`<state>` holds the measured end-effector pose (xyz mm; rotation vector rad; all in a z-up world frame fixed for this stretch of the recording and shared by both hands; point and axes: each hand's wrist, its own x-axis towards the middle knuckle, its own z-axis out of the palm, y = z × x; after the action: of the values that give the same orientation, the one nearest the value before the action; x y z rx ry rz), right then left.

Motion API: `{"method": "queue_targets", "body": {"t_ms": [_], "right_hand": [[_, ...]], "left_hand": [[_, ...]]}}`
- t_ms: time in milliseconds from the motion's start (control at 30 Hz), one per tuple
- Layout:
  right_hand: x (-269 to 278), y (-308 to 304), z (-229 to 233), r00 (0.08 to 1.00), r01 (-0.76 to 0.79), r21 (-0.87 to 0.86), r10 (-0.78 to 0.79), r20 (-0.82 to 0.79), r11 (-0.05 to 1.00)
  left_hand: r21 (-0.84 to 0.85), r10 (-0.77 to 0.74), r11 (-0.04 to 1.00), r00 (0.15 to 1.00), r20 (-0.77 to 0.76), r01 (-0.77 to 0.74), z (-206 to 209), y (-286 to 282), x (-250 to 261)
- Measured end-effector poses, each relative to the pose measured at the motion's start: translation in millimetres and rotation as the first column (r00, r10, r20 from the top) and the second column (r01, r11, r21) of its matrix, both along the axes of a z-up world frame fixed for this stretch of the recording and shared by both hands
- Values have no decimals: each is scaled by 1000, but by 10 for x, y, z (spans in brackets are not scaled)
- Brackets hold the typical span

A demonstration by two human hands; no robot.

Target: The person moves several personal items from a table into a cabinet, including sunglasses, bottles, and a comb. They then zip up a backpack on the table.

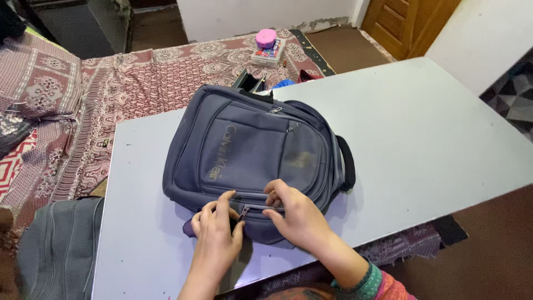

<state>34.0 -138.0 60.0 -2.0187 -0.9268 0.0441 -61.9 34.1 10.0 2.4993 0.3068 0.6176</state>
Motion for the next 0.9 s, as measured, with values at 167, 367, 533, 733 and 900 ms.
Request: {"method": "queue_targets", "body": {"t_ms": [167,367,533,733,900], "right_hand": [[-198,80,-96,983,20,-28,-15,185,999],[-339,341,-361,918,17,109,-58,391,994],[-330,436,-509,899,84,176,-151,411,981],[-345,410,-532,904,125,277,-224,364,953],[-360,368,-488,878,172,264,-269,396,949]], "left_hand": [[-85,20,996,992,124,-9,-99,29,32],[-277,-18,957,970,243,87,-74,26,79],[-225,-152,951,954,257,212,-23,42,19],[224,-360,925,893,269,306,-26,238,92],[289,-308,924,934,182,249,-95,273,247]]}}
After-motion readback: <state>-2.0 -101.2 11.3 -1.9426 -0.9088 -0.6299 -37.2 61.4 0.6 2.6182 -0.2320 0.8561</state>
